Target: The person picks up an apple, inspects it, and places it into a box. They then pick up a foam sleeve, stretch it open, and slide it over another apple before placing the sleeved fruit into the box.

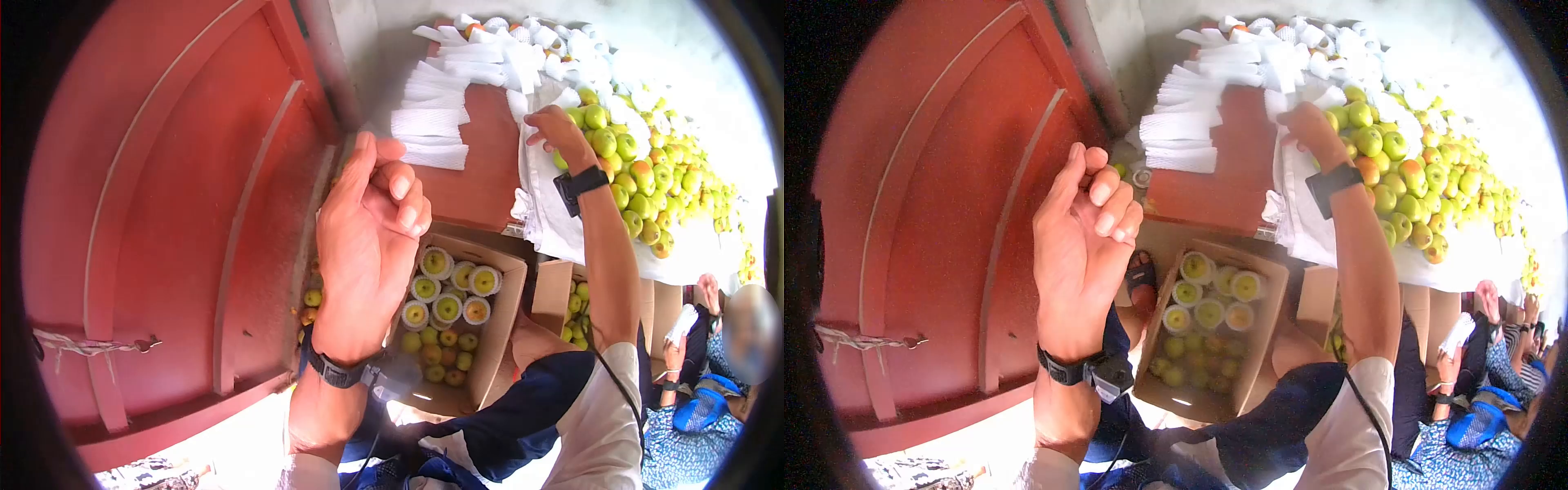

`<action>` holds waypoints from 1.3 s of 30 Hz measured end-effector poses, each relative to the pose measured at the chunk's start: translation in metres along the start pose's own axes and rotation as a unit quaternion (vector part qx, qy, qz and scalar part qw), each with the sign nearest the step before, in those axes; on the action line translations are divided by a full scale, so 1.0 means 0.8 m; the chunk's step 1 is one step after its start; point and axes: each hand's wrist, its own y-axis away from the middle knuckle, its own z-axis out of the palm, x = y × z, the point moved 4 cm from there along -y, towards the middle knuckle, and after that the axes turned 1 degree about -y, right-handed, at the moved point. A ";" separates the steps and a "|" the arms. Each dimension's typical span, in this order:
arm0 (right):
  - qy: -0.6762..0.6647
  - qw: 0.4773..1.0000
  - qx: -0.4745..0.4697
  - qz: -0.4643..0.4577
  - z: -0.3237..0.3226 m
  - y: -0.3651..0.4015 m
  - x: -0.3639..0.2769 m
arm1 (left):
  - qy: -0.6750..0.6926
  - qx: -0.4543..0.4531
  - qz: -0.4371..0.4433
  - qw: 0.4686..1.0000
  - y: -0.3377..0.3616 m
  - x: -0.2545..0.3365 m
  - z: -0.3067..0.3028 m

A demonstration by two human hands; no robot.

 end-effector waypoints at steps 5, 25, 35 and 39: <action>-0.300 0.953 -0.010 -0.035 -0.019 0.075 -0.006 | -0.042 -0.025 -0.011 0.999 -0.003 -0.004 -0.006; -0.185 0.967 -0.088 -0.149 0.022 0.325 -0.191 | -0.497 -0.119 0.039 0.859 -0.015 -0.056 0.011; -0.068 0.949 -0.010 -0.308 0.061 0.338 -0.193 | -0.432 -0.083 -0.070 0.895 -0.014 -0.051 -0.003; -0.118 0.954 0.002 -0.277 0.067 0.324 -0.184 | -0.490 -0.046 0.074 0.867 -0.036 -0.050 -0.030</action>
